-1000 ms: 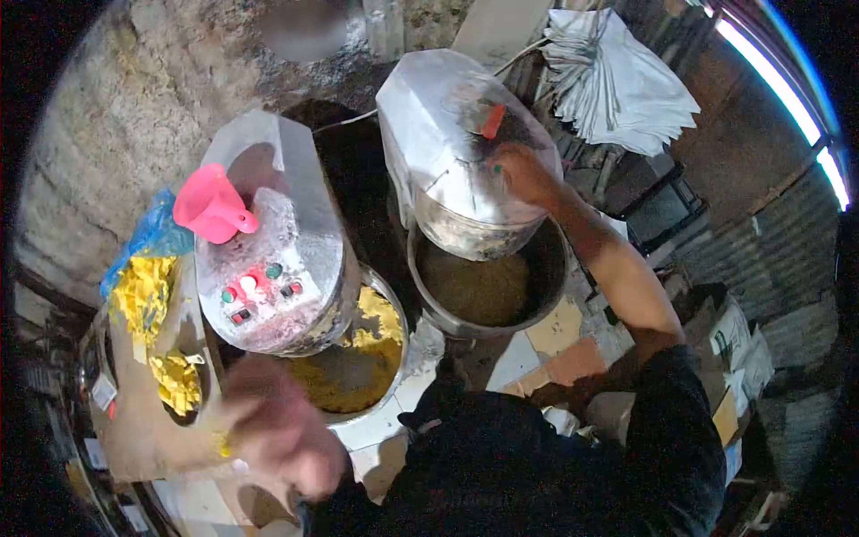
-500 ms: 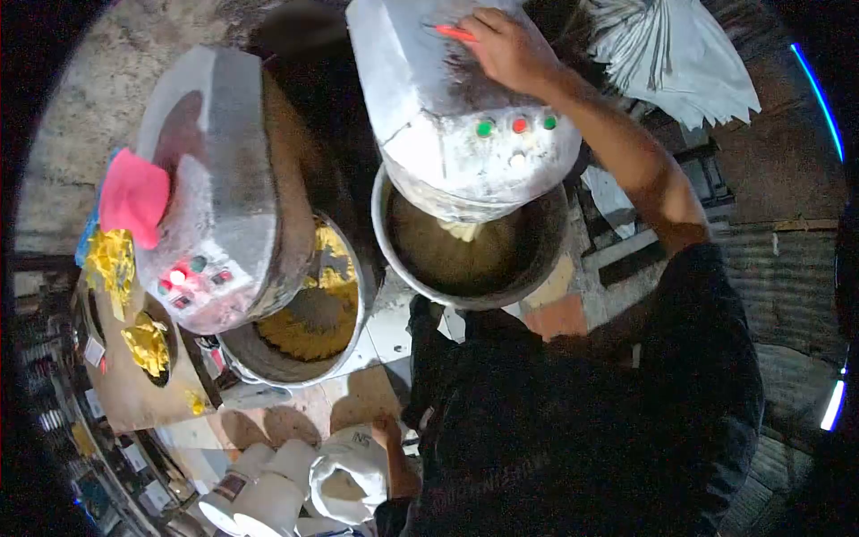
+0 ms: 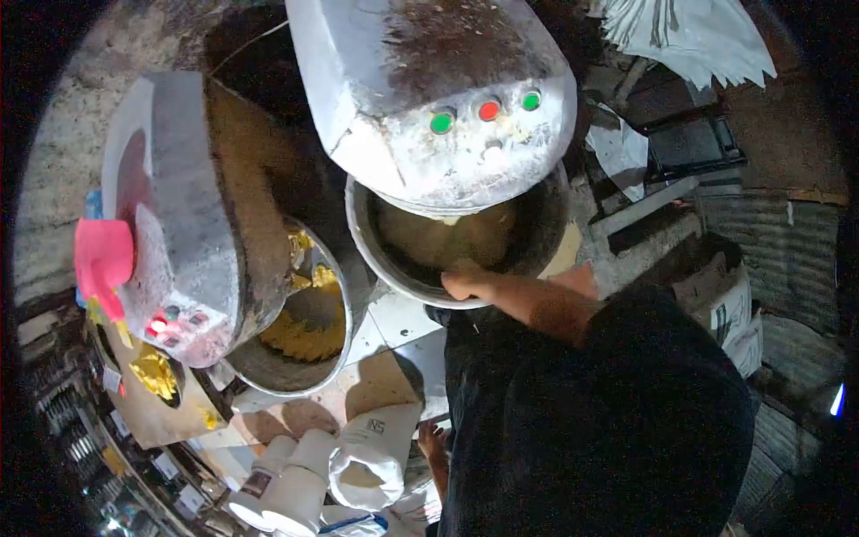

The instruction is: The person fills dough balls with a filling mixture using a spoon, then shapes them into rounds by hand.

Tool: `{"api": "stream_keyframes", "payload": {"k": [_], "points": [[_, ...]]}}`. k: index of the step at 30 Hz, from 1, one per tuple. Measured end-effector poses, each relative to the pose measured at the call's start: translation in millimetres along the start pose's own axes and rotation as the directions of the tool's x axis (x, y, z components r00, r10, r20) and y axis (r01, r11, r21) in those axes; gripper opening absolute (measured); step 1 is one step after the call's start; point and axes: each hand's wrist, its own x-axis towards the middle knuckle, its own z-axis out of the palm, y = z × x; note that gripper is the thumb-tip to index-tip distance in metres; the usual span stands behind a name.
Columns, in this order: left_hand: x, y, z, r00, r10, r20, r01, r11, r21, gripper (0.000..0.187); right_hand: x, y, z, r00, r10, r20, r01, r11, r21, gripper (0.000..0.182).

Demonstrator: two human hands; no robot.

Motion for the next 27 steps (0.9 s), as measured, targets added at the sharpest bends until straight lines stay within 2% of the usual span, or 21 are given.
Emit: {"api": "stream_keyframes", "payload": {"k": [2, 3, 4, 5, 6, 7, 9, 10, 11, 12, 13, 14, 15, 16, 17, 18, 20, 22, 24, 25, 27], "points": [[-15, -27, 29, 0.995, 0.044, -0.091, -0.058, 0.986, -0.154, 0.017, 10, 6, 10, 0.994, 0.091, 0.062, -0.091, 0.996, -0.001, 0.028], [-26, -61, 21, 0.834, -0.439, 0.335, 0.535, 0.492, -0.686, 0.022, 28, 24, 49, 0.97, 0.244, 0.021, -0.245, 0.966, 0.084, 0.027], [-34, -59, 15, 0.825, -0.453, 0.338, 0.548, 0.492, -0.677, 0.022, 33, 31, 79, 0.918, 0.397, 0.0, -0.39, 0.903, 0.182, 0.027], [-38, -54, 14, 0.884, -0.414, 0.217, 0.466, 0.734, -0.494, 0.023, -2, 29, 45, 0.88, 0.412, -0.238, -0.402, 0.911, 0.091, 0.024], [-39, -48, 12, 0.937, -0.33, 0.116, 0.349, 0.902, -0.254, 0.024, -12, 34, 46, 0.881, 0.413, -0.23, -0.402, 0.911, 0.094, 0.024], [-38, -45, 7, 0.936, -0.332, 0.121, 0.352, 0.902, -0.249, 0.024, -23, 41, 47, 0.904, 0.345, -0.253, -0.391, 0.906, -0.16, 0.022], [-24, -44, -2, 0.597, -0.648, 0.473, 0.743, 0.225, -0.631, 0.029, -36, 62, 54, 0.947, 0.197, -0.252, -0.315, 0.716, -0.623, 0.018], [-16, -47, -6, 0.6, -0.647, 0.471, 0.742, 0.229, -0.63, 0.029, -40, 70, 56, 0.966, 0.128, -0.224, -0.258, 0.542, -0.8, 0.018], [-11, -48, -9, 0.85, -0.445, 0.282, 0.523, 0.775, -0.356, 0.032, -42, 77, 58, 0.982, 0.069, -0.177, -0.189, 0.328, -0.925, 0.018], [-7, -50, -13, 0.968, -0.095, 0.231, 0.081, 0.995, 0.066, 0.036, -42, 81, 57, 0.982, 0.07, -0.177, -0.19, 0.33, -0.925, 0.018], [-7, -61, -20, 0.904, 0.255, 0.343, -0.397, 0.797, 0.455, 0.039, -8, 87, 41, 0.982, 0.076, -0.173, -0.188, 0.331, -0.925, 0.017], [-4, -74, -24, 0.904, 0.251, 0.345, -0.395, 0.799, 0.454, 0.039, -39, 85, 61, 0.983, 0.081, -0.166, -0.184, 0.33, -0.926, 0.017], [-1, -95, -27, 0.94, 0.106, 0.324, -0.13, 0.99, 0.053, 0.039, -39, 90, 62, 0.983, 0.086, -0.16, -0.179, 0.331, -0.926, 0.017], [1, -101, -26, 0.931, -0.039, 0.363, 0.178, 0.917, -0.356, 0.039, -41, 96, 65, 0.984, 0.09, -0.155, -0.176, 0.33, -0.928, 0.017], [-3, -75, -20, 0.806, -0.538, 0.248, 0.575, 0.611, -0.544, 0.039, -48, 99, 66, 0.985, 0.09, -0.145, -0.167, 0.326, -0.93, 0.017], [1, -52, -18, 0.801, -0.545, 0.247, 0.58, 0.607, -0.543, 0.039, -14, 103, 51, 0.986, 0.091, -0.137, -0.159, 0.326, -0.932, 0.016], [7, -22, -19, 0.938, -0.302, 0.168, 0.334, 0.917, -0.216, 0.037, 0, 110, 47, 0.988, 0.094, -0.125, -0.15, 0.329, -0.932, 0.016], [16, -8, -15, 0.976, -0.155, 0.154, 0.177, 0.974, -0.14, 0.034, -43, 106, 75, 0.987, 0.103, -0.125, -0.152, 0.328, -0.932, 0.016], [16, 9, -12, 0.684, -0.69, 0.237, 0.709, 0.552, -0.44, 0.03, -16, 117, 61, 0.988, 0.103, -0.119, -0.147, 0.322, -0.935, 0.015], [10, -5, -10, 0.684, -0.692, 0.233, 0.708, 0.551, -0.442, 0.03, -34, 120, 74, 0.988, 0.102, -0.118, -0.145, 0.32, -0.936, 0.015], [6, -21, -1, 0.98, -0.157, 0.126, 0.18, 0.964, -0.195, 0.028, -33, 119, 73, 0.988, 0.101, -0.12, -0.146, 0.307, -0.94, 0.015]]}}
